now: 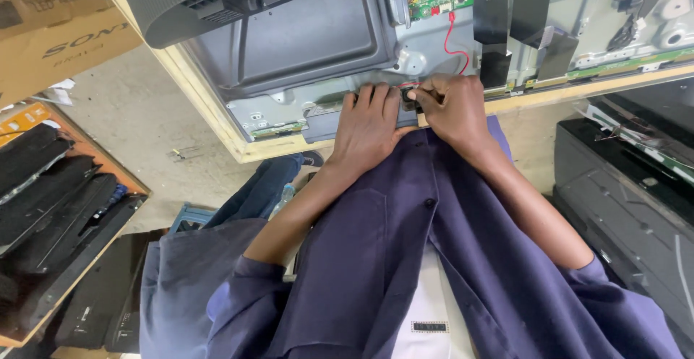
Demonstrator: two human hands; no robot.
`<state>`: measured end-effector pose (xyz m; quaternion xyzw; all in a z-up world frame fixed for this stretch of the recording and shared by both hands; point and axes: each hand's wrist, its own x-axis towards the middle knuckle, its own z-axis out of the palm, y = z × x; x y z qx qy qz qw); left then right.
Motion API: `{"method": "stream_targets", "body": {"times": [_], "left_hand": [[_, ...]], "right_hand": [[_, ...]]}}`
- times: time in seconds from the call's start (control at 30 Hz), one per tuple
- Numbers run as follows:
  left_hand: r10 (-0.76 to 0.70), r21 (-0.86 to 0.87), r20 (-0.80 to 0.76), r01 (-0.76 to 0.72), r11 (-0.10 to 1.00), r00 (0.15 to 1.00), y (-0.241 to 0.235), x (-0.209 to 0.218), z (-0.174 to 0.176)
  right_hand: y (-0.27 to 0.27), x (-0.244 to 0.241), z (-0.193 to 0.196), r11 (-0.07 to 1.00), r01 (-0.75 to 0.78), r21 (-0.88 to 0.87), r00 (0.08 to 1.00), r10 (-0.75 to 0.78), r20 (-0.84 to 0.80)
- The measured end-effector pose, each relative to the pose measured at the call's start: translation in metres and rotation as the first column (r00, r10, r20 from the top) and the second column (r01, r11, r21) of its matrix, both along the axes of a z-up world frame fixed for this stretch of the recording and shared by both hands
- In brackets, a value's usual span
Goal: The person works on the internal components of a disassembled television, handling a small black electronic module and connecting red and black wires to the main circuit board. They then position and align the television's bottom plastic casing over the internal parts.
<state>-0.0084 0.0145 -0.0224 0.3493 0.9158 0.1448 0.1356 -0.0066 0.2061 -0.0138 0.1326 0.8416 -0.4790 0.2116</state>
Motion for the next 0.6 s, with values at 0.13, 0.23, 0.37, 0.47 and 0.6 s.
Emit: {"method": "stream_targets", "body": {"times": [0.13, 0.23, 0.37, 0.47, 0.6], "left_hand": [[-0.01, -0.001, -0.062, 0.01, 1.0, 0.998, 0.002, -0.003, -0.001], [-0.007, -0.009, -0.102, 0.006, 1.0, 0.995, 0.002, 0.002, 0.005], [-0.009, -0.021, -0.148, 0.006, 1.0, 0.989, 0.004, 0.004, 0.002], [0.001, 0.007, -0.069, -0.001, 1.0, 0.998, 0.001, 0.002, -0.002], [-0.028, -0.013, -0.023, 0.027, 1.0, 0.999, 0.006, 0.0, 0.004]], "right_hand": [[0.0, -0.008, 0.001, 0.997, -0.064, 0.032, 0.996, 0.065, -0.057], [-0.004, 0.0, 0.0, 0.997, -0.061, 0.05, 0.997, 0.063, -0.045], [-0.005, 0.002, 0.002, 1.0, 0.013, 0.003, 0.999, -0.013, -0.038], [-0.001, -0.001, -0.006, 0.999, -0.032, 0.002, 0.999, 0.032, -0.044], [-0.001, 0.001, -0.005, 0.998, -0.056, 0.023, 0.991, 0.058, -0.122]]}}
